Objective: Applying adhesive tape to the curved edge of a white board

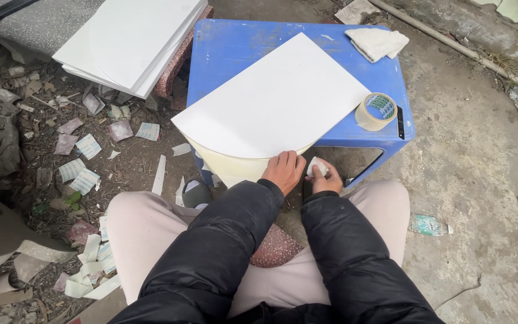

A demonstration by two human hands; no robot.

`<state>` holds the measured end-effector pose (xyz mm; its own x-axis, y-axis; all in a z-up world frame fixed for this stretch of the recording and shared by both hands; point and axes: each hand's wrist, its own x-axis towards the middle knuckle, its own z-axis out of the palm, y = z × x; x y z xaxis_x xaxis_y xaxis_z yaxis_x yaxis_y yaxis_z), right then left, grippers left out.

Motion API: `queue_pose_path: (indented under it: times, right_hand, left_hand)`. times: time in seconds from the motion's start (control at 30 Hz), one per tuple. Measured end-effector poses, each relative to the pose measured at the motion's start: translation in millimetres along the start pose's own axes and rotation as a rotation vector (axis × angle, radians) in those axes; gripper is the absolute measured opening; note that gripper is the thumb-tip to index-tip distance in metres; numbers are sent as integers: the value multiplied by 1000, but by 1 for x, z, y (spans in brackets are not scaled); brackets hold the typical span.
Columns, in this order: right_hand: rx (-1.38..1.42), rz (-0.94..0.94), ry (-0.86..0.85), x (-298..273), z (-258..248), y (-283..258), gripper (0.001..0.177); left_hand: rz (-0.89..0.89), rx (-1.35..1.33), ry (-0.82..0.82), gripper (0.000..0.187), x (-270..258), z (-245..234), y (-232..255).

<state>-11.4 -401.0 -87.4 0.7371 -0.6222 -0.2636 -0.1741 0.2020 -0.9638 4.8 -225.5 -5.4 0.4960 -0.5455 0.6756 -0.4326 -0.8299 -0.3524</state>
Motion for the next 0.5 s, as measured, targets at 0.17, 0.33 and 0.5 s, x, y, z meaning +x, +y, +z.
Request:
queue_pose_path:
  times: [0.17,0.33,0.5]
  right_hand:
    - [170,-48,-133,-24,-6,-48,35]
    - [199,-44,-191,-32,-5,-57,39]
    - [178,-61,-214,-34,-5,-62,40]
  left_hand:
    - [-35,-46,4,19,-10,-24,-12]
    - [61,-34,-220,59,-59,-86,-27]
    - [119,-82,-242,63,-64,-91,-28]
